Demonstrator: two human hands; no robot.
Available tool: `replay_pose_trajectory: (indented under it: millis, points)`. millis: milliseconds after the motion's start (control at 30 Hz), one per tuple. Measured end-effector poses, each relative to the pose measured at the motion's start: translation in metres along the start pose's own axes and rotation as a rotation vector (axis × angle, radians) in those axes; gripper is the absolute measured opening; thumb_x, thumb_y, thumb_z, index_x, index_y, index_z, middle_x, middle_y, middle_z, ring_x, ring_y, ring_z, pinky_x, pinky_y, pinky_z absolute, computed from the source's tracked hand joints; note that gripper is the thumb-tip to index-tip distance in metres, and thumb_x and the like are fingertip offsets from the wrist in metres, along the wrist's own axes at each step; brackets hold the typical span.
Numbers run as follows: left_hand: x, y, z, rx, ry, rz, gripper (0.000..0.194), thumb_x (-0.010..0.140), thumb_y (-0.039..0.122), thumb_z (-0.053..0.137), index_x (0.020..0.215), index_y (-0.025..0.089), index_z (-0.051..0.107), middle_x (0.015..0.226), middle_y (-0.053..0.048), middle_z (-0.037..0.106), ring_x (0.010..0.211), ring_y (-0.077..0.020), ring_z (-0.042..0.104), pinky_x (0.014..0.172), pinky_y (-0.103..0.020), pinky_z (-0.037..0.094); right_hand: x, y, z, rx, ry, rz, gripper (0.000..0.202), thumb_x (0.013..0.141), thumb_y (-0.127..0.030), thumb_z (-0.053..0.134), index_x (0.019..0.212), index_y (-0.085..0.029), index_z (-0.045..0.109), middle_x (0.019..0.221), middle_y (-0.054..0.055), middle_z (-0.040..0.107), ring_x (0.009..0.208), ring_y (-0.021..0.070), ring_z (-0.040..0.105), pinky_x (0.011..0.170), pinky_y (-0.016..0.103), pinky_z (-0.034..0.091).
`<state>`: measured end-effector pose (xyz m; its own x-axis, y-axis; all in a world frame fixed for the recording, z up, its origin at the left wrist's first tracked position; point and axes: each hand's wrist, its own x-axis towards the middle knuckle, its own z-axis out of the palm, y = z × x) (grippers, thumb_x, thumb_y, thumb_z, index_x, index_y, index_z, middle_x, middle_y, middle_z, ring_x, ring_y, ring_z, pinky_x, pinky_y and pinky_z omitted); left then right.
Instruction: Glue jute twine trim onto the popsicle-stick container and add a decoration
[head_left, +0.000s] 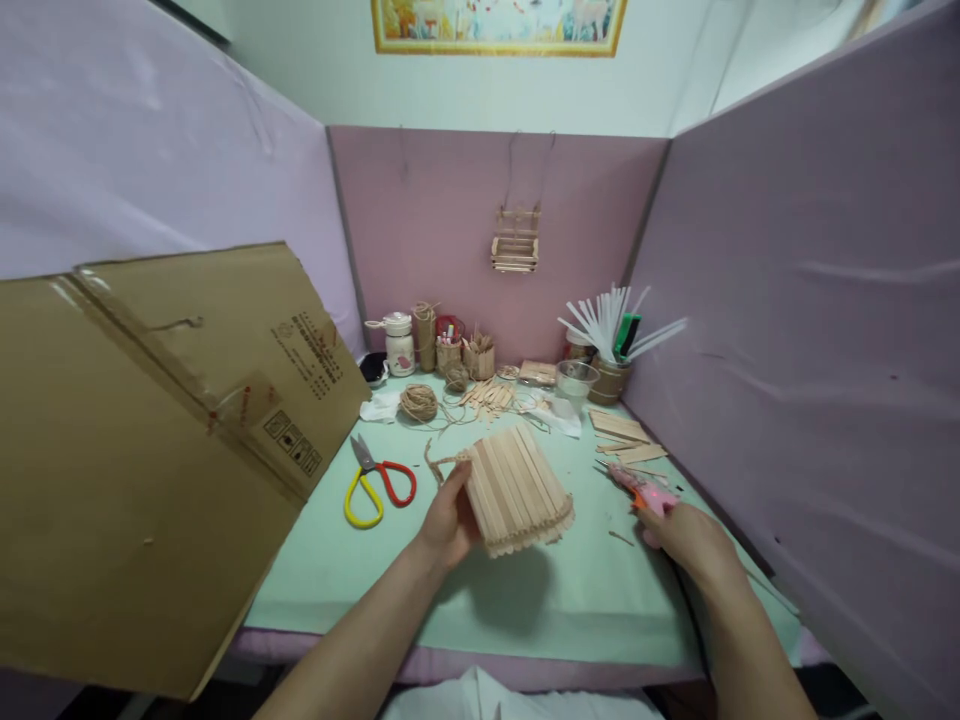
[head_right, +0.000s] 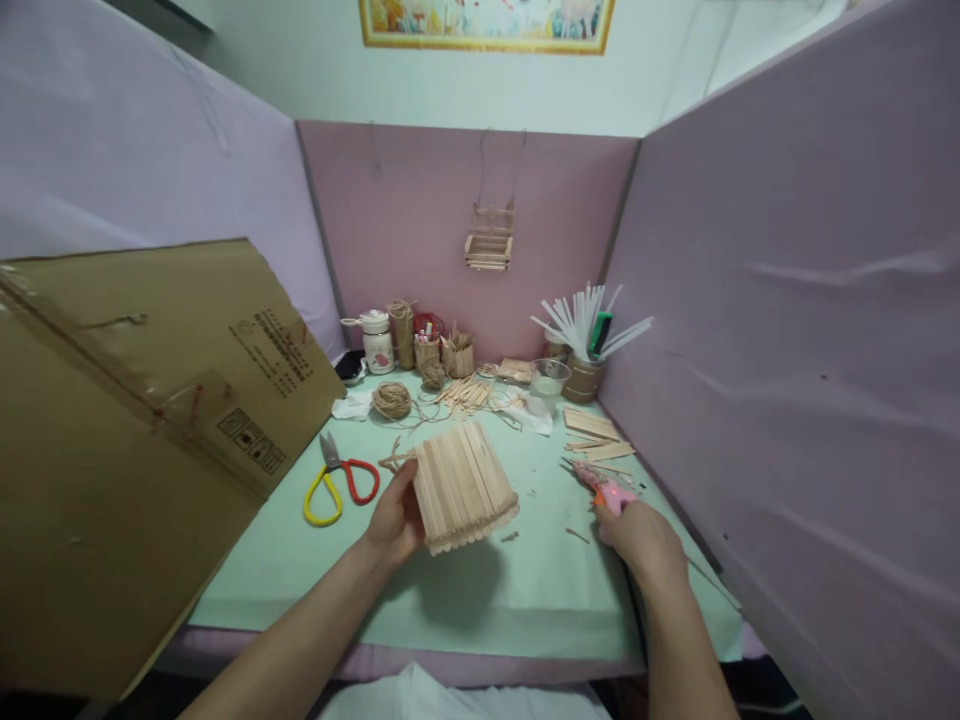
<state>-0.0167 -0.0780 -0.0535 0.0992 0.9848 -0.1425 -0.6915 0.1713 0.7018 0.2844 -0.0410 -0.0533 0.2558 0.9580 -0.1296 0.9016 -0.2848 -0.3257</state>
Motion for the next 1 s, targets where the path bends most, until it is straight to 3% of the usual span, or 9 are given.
replay_pose_trajectory:
  millis: [67,133,233,300,400,533,633,800,1000]
  points:
    - [-0.002,-0.001,0.000,-0.022,-0.015,-0.014,0.060,0.071,0.056,0.065,0.117,0.018,0.059,0.115,-0.013,0.068,0.123,-0.0353,0.053,0.102,-0.050,0.042,-0.005,0.001,-0.004,0.196,0.018,0.021,0.033,0.072,-0.043,0.055,0.047,-0.023,0.052,0.054,0.009,0.062,0.060,0.0256,0.061,0.057,0.034,0.042]
    - [-0.003,-0.001,0.001,-0.060,-0.028,-0.011,0.065,0.069,0.055,0.067,0.121,0.019,0.057,0.123,-0.013,0.064,0.124,-0.0350,0.051,0.102,-0.049,0.042,-0.016,-0.002,-0.009,0.581,0.023,0.019,0.025,0.069,-0.044,0.059,0.056,-0.023,0.054,0.056,0.006,0.063,0.056,0.0218,0.059,0.056,0.032,0.045]
    - [-0.007,0.000,0.004,-0.129,-0.031,0.026,0.069,0.069,0.049,0.070,0.131,0.026,0.048,0.140,-0.007,0.052,0.129,-0.0315,0.048,0.103,-0.047,0.042,-0.039,-0.015,-0.017,1.147,-0.181,-0.022,0.028,0.060,-0.041,0.074,0.074,-0.022,0.060,0.066,0.002,0.064,0.054,0.0155,0.057,0.052,0.027,0.049]
    - [-0.009,0.000,0.004,-0.148,-0.023,0.059,0.075,0.069,0.046,0.072,0.136,0.031,0.042,0.146,-0.005,0.045,0.132,-0.0300,0.044,0.103,-0.046,0.042,-0.051,-0.026,-0.021,1.330,-0.275,-0.020,0.033,0.059,-0.044,0.078,0.075,-0.021,0.061,0.065,0.001,0.062,0.054,0.0131,0.056,0.052,0.025,0.052]
    - [-0.010,0.000,0.002,-0.139,-0.021,0.144,0.082,0.067,0.042,0.075,0.139,0.031,0.038,0.148,-0.005,0.042,0.135,-0.0295,0.039,0.104,-0.043,0.042,-0.065,-0.039,-0.023,1.461,-0.289,0.023,0.035,0.065,-0.052,0.076,0.072,-0.021,0.061,0.061,0.000,0.058,0.053,0.0123,0.057,0.055,0.024,0.056]
    - [-0.010,-0.001,0.000,-0.104,-0.068,0.276,0.081,0.067,0.035,0.076,0.138,0.030,0.039,0.145,-0.006,0.047,0.134,-0.0284,0.041,0.104,-0.040,0.041,-0.087,-0.050,-0.023,1.516,-0.171,0.053,0.033,0.065,-0.050,0.078,0.080,-0.024,0.064,0.076,0.001,0.065,0.067,0.0154,0.065,0.058,0.025,0.059]
    - [-0.013,0.000,0.003,-0.089,-0.084,0.331,0.082,0.064,0.033,0.078,0.138,0.028,0.041,0.139,-0.008,0.052,0.129,-0.0288,0.046,0.102,-0.039,0.041,-0.108,-0.055,-0.020,1.491,-0.096,-0.124,0.038,0.063,-0.048,0.080,0.089,-0.025,0.066,0.100,0.006,0.070,0.079,0.0225,0.068,0.052,0.028,0.058]
    - [-0.022,0.004,0.013,-0.076,-0.110,0.349,0.086,0.060,0.030,0.082,0.137,0.028,0.043,0.134,-0.010,0.056,0.126,-0.0299,0.049,0.101,-0.039,0.041,-0.131,-0.056,-0.011,1.221,-0.119,-0.464,0.028,0.080,-0.046,0.066,0.084,-0.019,0.069,0.076,0.007,0.069,0.062,0.0177,0.063,0.055,0.025,0.054]
    - [-0.026,0.003,0.012,-0.038,-0.153,0.337,0.084,0.060,0.028,0.082,0.135,0.031,0.045,0.138,-0.009,0.052,0.127,-0.0308,0.049,0.101,-0.041,0.042,-0.140,-0.062,-0.009,0.835,0.016,-0.598,0.038,0.084,-0.051,0.058,0.092,-0.018,0.073,0.074,0.008,0.071,0.067,0.0206,0.067,0.062,0.025,0.057]
